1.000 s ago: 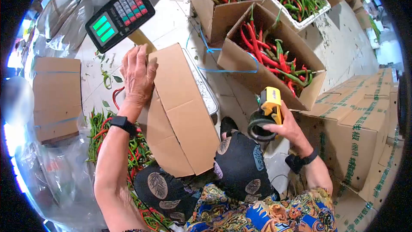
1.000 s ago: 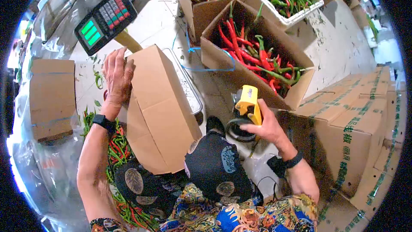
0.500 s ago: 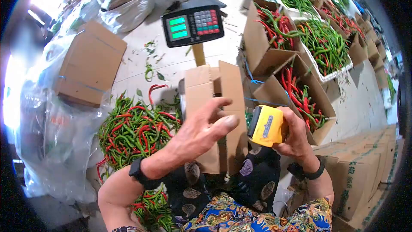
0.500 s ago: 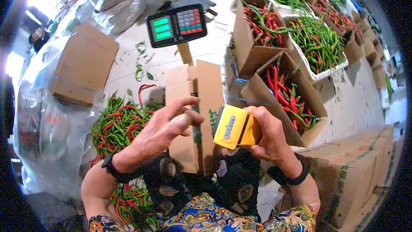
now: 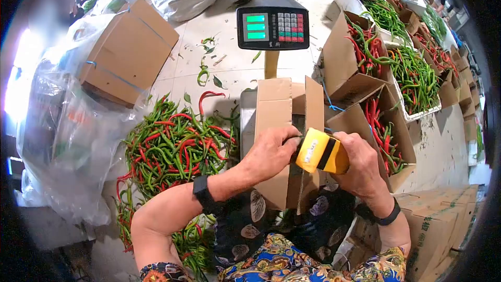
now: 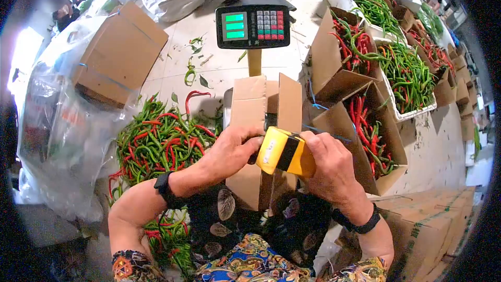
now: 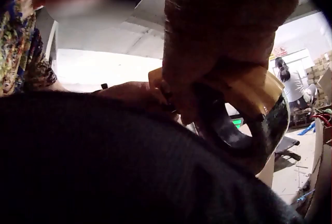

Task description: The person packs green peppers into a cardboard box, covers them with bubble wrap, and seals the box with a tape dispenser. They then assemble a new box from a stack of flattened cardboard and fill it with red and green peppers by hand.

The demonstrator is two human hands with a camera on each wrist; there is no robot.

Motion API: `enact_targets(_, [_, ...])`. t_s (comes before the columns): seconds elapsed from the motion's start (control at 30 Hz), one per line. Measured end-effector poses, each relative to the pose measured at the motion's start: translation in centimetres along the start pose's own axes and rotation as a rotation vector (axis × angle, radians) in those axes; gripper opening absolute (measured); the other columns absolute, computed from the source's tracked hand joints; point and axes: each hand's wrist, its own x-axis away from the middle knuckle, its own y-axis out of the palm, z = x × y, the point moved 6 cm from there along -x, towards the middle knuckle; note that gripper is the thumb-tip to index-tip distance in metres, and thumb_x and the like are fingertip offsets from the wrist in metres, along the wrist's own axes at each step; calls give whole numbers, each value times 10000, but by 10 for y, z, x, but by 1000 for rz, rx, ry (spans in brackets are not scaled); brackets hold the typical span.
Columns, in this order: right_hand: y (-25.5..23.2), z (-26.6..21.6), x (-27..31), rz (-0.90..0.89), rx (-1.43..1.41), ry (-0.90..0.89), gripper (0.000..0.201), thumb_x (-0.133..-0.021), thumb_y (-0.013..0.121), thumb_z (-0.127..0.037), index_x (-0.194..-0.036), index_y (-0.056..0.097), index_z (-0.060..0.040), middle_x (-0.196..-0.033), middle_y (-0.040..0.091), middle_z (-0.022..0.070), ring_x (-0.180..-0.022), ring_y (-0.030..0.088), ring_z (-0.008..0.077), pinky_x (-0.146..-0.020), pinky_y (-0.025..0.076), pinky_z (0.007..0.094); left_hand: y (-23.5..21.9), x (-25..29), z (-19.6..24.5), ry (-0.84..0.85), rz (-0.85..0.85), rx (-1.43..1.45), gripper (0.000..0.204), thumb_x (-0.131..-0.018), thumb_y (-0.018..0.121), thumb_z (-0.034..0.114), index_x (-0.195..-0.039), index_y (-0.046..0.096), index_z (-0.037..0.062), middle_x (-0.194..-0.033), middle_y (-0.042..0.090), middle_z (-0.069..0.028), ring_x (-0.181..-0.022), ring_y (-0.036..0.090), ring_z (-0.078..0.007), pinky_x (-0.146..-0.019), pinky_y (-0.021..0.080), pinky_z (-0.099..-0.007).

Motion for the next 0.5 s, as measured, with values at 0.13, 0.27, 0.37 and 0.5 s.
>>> enact_targets(0.13, [11, -2, -16, -67, 28, 23, 623, -677, 805, -126, -1209, 491, -42, -887, 568, 146, -778, 615, 347, -680, 519, 417, -15, -4, -9, 58, 113, 18, 192, -920, 546, 97, -1008, 662, -28, -740, 651, -196, -654, 650, -277, -628, 505, -371])
enact_targets(0.27, [15, -6, -32, -207, 27, -24, 689, -636, 840, -160, -1212, 482, -40, -827, 529, 130, -758, 588, 330, -654, 508, 424, -49, 6, -15, 82, 136, -183, 180, -938, 566, 100, -1008, 674, -25, -769, 670, -99, -650, 603, -122, -606, 497, -282])
enact_targets(0.37, [17, -5, -43, -289, 70, -42, 716, -601, 851, -177, -1207, 487, -62, -821, 529, 122, -750, 590, 324, -639, 507, 428, -109, 28, -41, -58, 255, -255, 184, -932, 580, 135, -969, 668, -23, -734, 644, -73, -629, 583, -117, -580, 477, -282])
enact_targets(0.5, [28, 1, -50, -374, 80, -17, 688, -605, 836, -171, -1195, 494, -83, -816, 533, 124, -735, 598, 332, -627, 511, 435, -148, 55, -111, -238, 394, 124, 189, -939, 585, 139, -953, 678, -25, -712, 589, 19, -626, 516, -68, -572, 433, -230])
